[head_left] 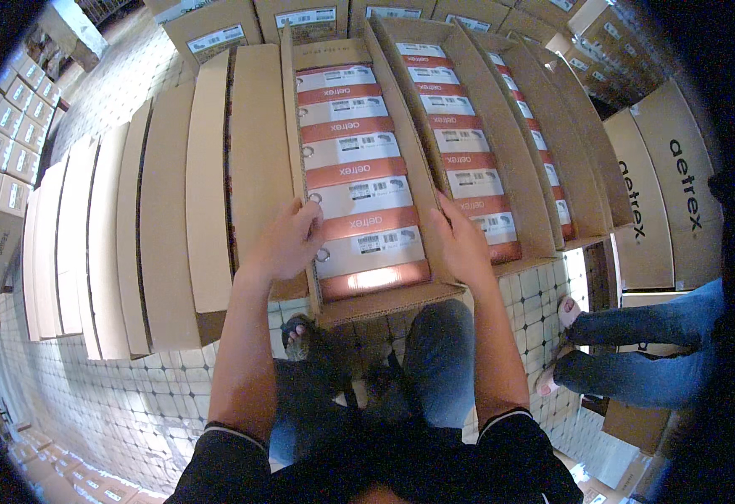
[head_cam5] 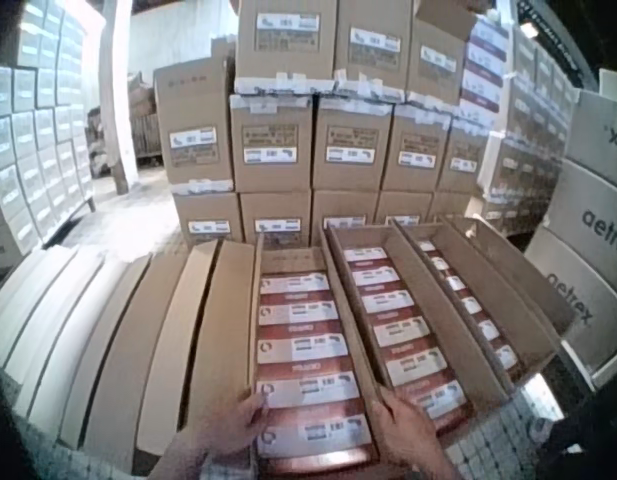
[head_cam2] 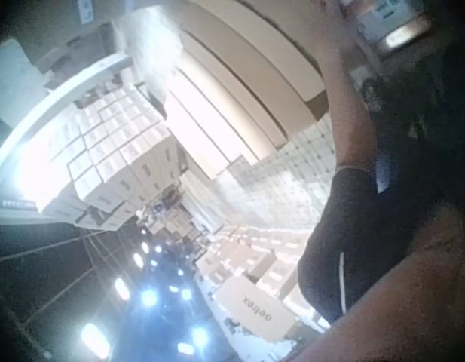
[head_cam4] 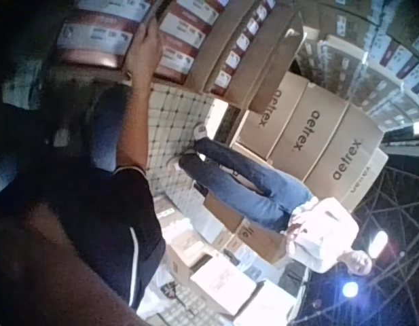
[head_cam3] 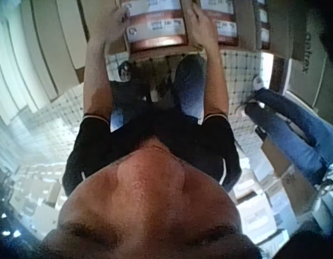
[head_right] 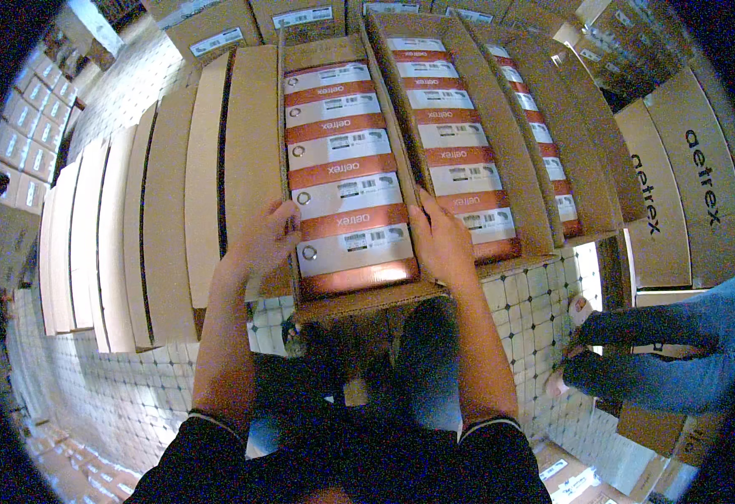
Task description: The person opens a large cardboard box and arranges smaller product boxes inside it. They repeatedly place the smaller boxes into the larger container, aligning them in rows, and then close the flaps of the large box.
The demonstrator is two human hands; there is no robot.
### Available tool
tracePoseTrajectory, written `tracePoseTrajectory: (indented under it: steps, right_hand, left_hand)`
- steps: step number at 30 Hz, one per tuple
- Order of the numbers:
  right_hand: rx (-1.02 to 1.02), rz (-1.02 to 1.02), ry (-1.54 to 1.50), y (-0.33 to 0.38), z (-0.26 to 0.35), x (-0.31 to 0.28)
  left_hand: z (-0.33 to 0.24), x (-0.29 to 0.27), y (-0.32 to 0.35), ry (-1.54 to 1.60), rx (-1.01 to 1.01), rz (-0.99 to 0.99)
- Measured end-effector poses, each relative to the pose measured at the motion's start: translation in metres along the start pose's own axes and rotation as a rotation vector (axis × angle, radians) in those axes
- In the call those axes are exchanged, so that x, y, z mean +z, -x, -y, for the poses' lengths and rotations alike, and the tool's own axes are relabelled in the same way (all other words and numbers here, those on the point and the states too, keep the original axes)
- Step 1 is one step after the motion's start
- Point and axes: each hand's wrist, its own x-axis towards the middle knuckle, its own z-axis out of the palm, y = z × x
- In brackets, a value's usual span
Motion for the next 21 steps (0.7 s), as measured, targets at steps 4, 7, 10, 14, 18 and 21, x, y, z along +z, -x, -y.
tracePoseTrajectory:
  steps: [4,7,10,14,18,21]
  right_hand:
    - [-0.041,-0.025,-0.032,0.001,0.001,0.000]
    - [-0.061,-0.045,-0.041,0.001,0.002,-0.001]
    - [-0.036,-0.032,-0.030,-0.001,-0.001,0.000]
    - [-0.015,0.003,-0.060,-0.001,0.001,0.002]
    - [-0.195,-0.171,0.110,-0.021,0.025,-0.005]
    - [-0.449,-0.220,0.015,-0.077,0.059,-0.018]
  left_hand:
    - [0.003,-0.002,0.002,0.053,0.009,0.003]
    - [0.006,-0.003,0.005,0.061,0.024,-0.014]
    - [0.007,-0.006,0.005,0.016,0.062,-0.036]
    - [-0.001,-0.007,0.003,0.046,-0.007,0.024]
    - [-0.010,-0.001,0.003,-0.001,-0.034,-0.094]
    - [-0.002,-0.005,0.006,0.034,-0.037,-0.070]
